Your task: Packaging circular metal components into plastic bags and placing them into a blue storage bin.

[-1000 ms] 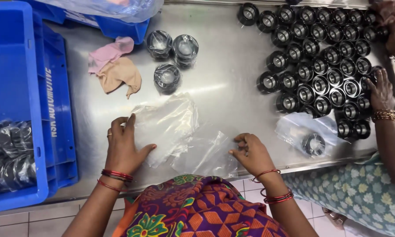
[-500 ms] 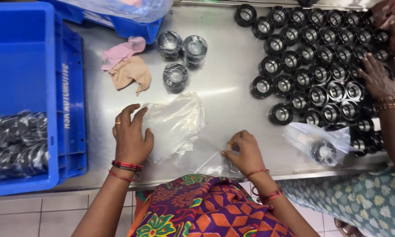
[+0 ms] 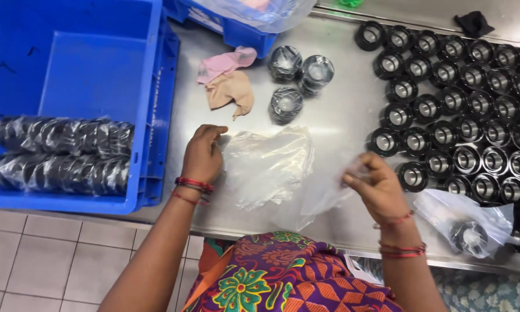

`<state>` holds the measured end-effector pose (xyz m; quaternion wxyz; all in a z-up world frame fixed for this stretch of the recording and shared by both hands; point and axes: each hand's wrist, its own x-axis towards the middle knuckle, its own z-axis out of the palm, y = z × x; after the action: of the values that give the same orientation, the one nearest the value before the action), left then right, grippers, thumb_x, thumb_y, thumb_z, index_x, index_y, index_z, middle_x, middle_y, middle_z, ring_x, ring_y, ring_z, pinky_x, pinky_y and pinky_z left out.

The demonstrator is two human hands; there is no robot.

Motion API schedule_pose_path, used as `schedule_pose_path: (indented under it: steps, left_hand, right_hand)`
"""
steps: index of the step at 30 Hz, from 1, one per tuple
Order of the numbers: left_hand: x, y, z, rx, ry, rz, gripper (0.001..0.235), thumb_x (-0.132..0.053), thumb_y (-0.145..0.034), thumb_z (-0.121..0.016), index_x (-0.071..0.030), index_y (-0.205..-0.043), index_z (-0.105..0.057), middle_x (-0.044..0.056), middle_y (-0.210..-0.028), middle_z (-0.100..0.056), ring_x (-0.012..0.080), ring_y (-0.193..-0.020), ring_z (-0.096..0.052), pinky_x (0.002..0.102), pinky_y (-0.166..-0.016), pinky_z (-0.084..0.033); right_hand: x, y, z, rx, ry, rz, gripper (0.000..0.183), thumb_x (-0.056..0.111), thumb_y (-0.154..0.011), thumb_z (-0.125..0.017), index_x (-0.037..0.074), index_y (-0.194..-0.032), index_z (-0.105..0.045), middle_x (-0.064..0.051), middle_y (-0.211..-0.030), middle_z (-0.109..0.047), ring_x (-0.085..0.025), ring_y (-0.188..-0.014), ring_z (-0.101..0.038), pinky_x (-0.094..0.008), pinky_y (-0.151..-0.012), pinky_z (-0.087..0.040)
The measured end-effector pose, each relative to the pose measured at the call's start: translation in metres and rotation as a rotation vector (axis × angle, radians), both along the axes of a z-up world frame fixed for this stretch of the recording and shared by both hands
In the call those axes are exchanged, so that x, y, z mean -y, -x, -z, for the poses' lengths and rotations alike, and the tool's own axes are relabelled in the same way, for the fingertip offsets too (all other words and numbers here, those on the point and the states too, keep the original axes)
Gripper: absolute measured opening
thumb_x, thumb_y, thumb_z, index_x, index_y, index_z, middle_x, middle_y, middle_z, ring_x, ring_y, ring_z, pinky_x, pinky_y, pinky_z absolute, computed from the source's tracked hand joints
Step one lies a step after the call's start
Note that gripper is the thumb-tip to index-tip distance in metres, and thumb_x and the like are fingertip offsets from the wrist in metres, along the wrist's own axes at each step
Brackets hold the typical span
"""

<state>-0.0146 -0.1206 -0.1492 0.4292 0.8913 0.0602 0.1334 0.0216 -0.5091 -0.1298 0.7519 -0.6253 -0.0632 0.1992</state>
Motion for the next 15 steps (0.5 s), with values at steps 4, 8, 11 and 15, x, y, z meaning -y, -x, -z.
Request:
schedule_pose_path:
  steps: [4,8,11,15]
  left_hand:
    - [-0.002,-0.004,-0.003,-0.077,0.097,-0.024,0.042,0.014,-0.080,-0.049,-0.001,-0.114,-0.071,0.015,-0.115,-0.068,0.0305,-0.099,-0.070,0.038,-0.087,-0.055]
    - [-0.005,-0.004,0.001,-0.085,0.077,-0.036,0.036,0.011,-0.085,-0.053,-0.002,-0.112,-0.073,0.014,-0.114,-0.069,0.0302,-0.098,-0.070,0.037,-0.087,-0.055]
    - [-0.004,-0.009,0.000,-0.057,0.098,-0.021,0.028,0.006,-0.088,-0.058,-0.002,-0.110,-0.073,0.014,-0.113,-0.069,0.0304,-0.098,-0.070,0.038,-0.086,-0.056]
    - [0.000,-0.018,0.001,0.011,0.082,0.063,0.020,-0.002,-0.087,-0.068,-0.002,-0.106,-0.074,0.013,-0.111,-0.070,0.0322,-0.100,-0.069,0.040,-0.088,-0.054]
  right_hand:
    - [-0.018,-0.012,0.015,-0.001,0.105,-0.001,0.021,-0.003,-0.094,-0.065,0.004,-0.112,-0.058,-0.008,-0.099,-0.068,-0.018,-0.090,-0.069,-0.035,-0.081,-0.059]
    - [-0.002,-0.014,0.030,-0.024,0.203,0.148,0.019,0.000,-0.097,-0.062,0.006,-0.114,-0.057,-0.011,-0.098,-0.072,-0.017,-0.083,-0.068,-0.032,-0.075,-0.056]
    - [0.008,-0.012,0.034,-0.034,0.248,0.274,0.016,0.002,-0.098,-0.062,0.006,-0.113,-0.058,-0.010,-0.096,-0.072,-0.016,-0.079,-0.068,-0.030,-0.072,-0.056]
    - [0.018,-0.007,0.045,0.058,0.307,0.330,0.009,0.005,-0.105,-0.062,0.005,-0.113,-0.059,-0.008,-0.094,-0.071,-0.014,-0.076,-0.065,-0.027,-0.070,-0.054]
